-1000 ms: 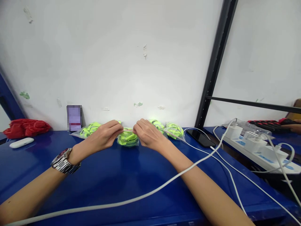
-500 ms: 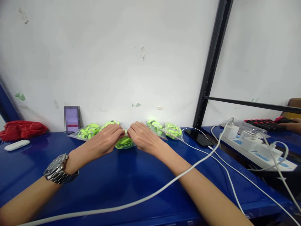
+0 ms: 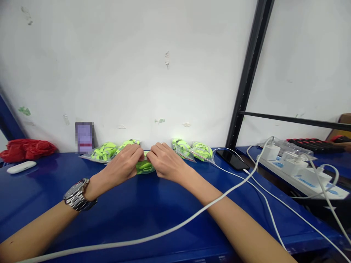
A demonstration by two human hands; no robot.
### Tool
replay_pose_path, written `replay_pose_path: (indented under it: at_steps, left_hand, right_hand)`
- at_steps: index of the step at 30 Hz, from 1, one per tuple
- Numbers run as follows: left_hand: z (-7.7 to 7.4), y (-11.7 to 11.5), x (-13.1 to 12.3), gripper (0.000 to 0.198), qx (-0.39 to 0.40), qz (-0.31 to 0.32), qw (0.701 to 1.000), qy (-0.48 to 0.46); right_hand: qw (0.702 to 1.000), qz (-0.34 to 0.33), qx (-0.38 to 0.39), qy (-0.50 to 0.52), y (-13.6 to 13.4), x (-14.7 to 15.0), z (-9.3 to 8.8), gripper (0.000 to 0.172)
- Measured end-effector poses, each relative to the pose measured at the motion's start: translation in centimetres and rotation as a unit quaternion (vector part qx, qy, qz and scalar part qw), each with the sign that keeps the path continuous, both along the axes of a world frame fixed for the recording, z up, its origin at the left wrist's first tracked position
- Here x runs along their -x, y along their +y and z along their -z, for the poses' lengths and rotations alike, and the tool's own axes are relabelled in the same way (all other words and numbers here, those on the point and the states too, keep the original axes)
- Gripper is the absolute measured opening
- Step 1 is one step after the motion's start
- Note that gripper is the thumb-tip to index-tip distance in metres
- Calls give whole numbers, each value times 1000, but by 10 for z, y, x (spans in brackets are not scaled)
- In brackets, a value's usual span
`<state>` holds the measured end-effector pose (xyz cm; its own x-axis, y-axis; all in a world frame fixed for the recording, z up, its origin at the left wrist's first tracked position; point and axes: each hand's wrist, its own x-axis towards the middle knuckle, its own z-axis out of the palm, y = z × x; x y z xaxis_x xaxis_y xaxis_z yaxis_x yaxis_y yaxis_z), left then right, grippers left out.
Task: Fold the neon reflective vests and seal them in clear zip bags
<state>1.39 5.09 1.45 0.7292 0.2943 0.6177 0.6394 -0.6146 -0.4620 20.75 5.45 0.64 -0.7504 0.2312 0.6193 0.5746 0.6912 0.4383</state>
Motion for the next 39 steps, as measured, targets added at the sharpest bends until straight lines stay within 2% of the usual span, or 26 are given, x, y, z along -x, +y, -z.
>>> replay_pose_path:
  at_steps: [5,10,14,17,21,25,28,30,35,39]
  left_hand:
    - [4,0,2,19,43,27,998,-21]
    - [5,-7,4,13,92,21,996,-5]
    - [14,-9,2,19,70,-8,997,35]
    - [23,-7,-2,28,54,-13,998,25]
    - [27,-5,-4,30,50,-12,998,20]
    - [25,-1,-1,21,45,-38,995,78]
    - [24,4,5,16,72,-66,991,91]
    - [24,5,8,16,98,-95,985,100]
    - [22,0,12,33,155,-168,965,131]
    - [24,0,15,47,174,-156,962,139]
  right_hand:
    - [998,-13,46,32,0,-4,-1,18]
    - [998,-24,53,2,0,-9,2,17]
    - [998,-23,35,-44,-5,-5,4,17]
    - [997,-13,31,-76,-11,0,3,14]
    - [993,27,54,-104,-14,1,2,15]
    - [981,119,97,-116,-6,-8,7,17]
    - [967,185,129,-123,3,-16,14,13]
    - [960,201,152,-124,7,-21,17,15]
    - [956,144,212,-142,4,-25,17,13]
    - [952,144,223,-149,3,-24,21,17]
